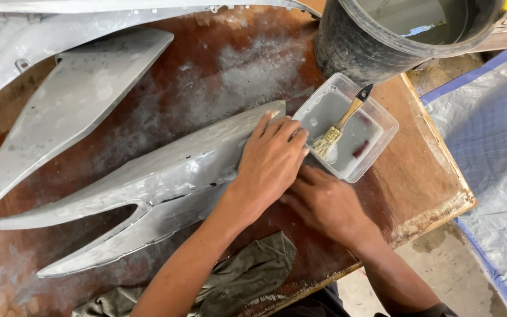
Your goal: The person sands several grey plastic car parts on a wooden workbench using a sanding block and water. They repeatedly dip the sanding block into a container of water and rub it over the surfaces of the parts, which are arranged on the table.
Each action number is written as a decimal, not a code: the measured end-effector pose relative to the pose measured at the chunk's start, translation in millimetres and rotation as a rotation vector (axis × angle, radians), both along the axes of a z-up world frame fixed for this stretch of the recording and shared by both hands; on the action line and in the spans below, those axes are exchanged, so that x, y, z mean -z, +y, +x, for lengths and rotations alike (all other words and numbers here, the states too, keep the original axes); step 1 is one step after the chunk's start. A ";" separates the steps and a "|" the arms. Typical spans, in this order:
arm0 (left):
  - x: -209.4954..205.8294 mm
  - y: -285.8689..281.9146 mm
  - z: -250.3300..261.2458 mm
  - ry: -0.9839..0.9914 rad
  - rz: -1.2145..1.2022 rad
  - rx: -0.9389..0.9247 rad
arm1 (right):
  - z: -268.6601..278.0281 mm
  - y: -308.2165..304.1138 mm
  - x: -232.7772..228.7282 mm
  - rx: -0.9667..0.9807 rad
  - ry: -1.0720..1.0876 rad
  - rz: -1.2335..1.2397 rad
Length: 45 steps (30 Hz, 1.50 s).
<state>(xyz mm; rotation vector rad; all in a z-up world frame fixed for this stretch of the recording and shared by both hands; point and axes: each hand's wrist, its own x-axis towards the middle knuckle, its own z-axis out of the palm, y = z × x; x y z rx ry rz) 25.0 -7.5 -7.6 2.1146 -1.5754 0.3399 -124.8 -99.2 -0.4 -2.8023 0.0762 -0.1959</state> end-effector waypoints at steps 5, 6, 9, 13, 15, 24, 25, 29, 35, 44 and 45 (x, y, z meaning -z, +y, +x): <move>-44.0 46.4 11.8 0.044 0.089 -0.037 | 17.2 23.8 35.4 -0.015 -0.073 0.051; -55.8 59.1 15.3 0.051 0.120 -0.068 | 19.6 26.2 36.6 -0.024 -0.082 0.018; -74.5 97.9 18.5 0.108 0.143 -0.201 | 21.0 17.4 -0.4 -0.053 -0.087 0.184; -81.0 145.1 28.4 0.087 0.243 -0.318 | 17.3 13.2 -8.1 0.081 -0.066 0.276; -82.4 161.4 31.2 0.103 0.320 -0.380 | 20.9 19.2 -24.5 0.150 -0.166 0.399; -81.6 159.7 32.2 0.085 0.185 -0.377 | 59.1 18.6 -21.0 0.148 -0.331 0.590; -80.3 160.0 33.4 0.087 0.187 -0.373 | 63.1 19.3 -20.4 0.154 -0.329 0.591; -79.0 156.7 35.9 0.005 0.146 -0.378 | 67.7 22.4 -20.4 0.096 -0.424 0.646; -83.3 157.1 39.3 0.043 0.144 -0.396 | 64.0 21.2 -3.3 0.098 -0.515 0.640; -97.2 169.0 39.3 0.118 0.158 -0.393 | 53.0 17.5 8.5 0.158 -0.540 0.919; -97.3 174.2 40.0 0.101 0.194 -0.397 | 52.1 17.0 9.0 0.137 -0.536 1.001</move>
